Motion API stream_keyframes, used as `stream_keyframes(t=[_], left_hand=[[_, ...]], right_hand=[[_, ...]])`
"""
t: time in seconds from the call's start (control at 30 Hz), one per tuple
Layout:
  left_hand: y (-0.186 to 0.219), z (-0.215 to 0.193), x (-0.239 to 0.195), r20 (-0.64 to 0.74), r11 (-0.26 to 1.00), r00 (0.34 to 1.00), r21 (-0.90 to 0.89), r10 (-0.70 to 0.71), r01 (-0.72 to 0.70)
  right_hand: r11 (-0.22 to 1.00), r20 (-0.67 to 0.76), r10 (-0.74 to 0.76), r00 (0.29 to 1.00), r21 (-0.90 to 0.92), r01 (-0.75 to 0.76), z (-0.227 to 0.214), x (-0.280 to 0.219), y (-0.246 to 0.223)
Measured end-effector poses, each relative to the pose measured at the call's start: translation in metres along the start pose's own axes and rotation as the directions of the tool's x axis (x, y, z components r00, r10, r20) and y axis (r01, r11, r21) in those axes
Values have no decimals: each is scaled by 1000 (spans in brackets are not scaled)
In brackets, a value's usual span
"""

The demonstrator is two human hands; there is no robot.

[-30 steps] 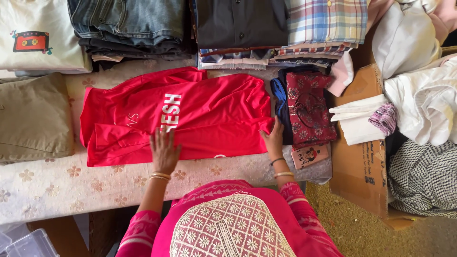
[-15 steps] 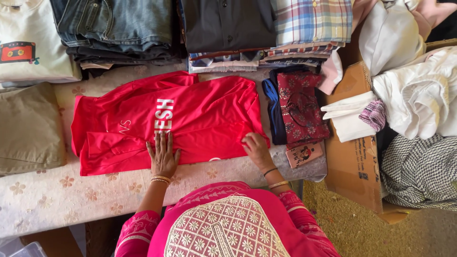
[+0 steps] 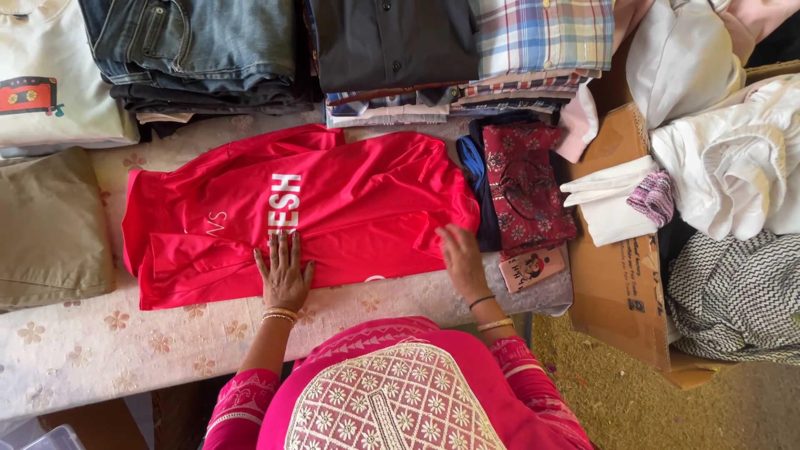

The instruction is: Folding a red t-shirt and organizing a stack of laundry.

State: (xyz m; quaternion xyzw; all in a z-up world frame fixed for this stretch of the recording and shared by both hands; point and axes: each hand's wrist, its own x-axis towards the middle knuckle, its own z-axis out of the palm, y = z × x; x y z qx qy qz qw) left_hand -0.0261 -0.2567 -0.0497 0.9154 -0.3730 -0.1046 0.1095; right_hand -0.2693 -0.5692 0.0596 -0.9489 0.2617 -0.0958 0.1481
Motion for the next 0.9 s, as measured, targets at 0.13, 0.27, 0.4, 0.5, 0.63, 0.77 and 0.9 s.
stream_keyframes(t=[0.13, 0.27, 0.4, 0.5, 0.63, 0.77, 0.9], left_hand=[[2, -4, 0, -4, 1000, 1000, -5, 2, -2], [2, -6, -1, -8, 1000, 1000, 1, 4, -4], [4, -9, 0, 14, 1000, 1000, 19, -5, 5], [5, -11, 0, -7, 1000, 1000, -5, 3, -3], [5, -13, -2, 20, 1000, 1000, 17, 1, -1], [7, -16, 0, 10, 1000, 1000, 6, 2, -2], [5, -13, -1, 7, 1000, 1000, 12, 2, -2]], right_hand=[[999, 53, -36, 998, 18, 35, 15, -16, 24], [982, 56, 188, 980, -35, -187, 16, -37, 40], [999, 52, 32, 998, 26, -33, -4, -28, 17], [998, 15, -70, 997, 2, 70, -11, -32, 18], [992, 69, 124, 990, -1, -124, 12, -53, 57], [963, 86, 258, 962, 54, -263, 13, -50, 59], [972, -53, 66, 996, 227, -52, 10, -37, 38]])
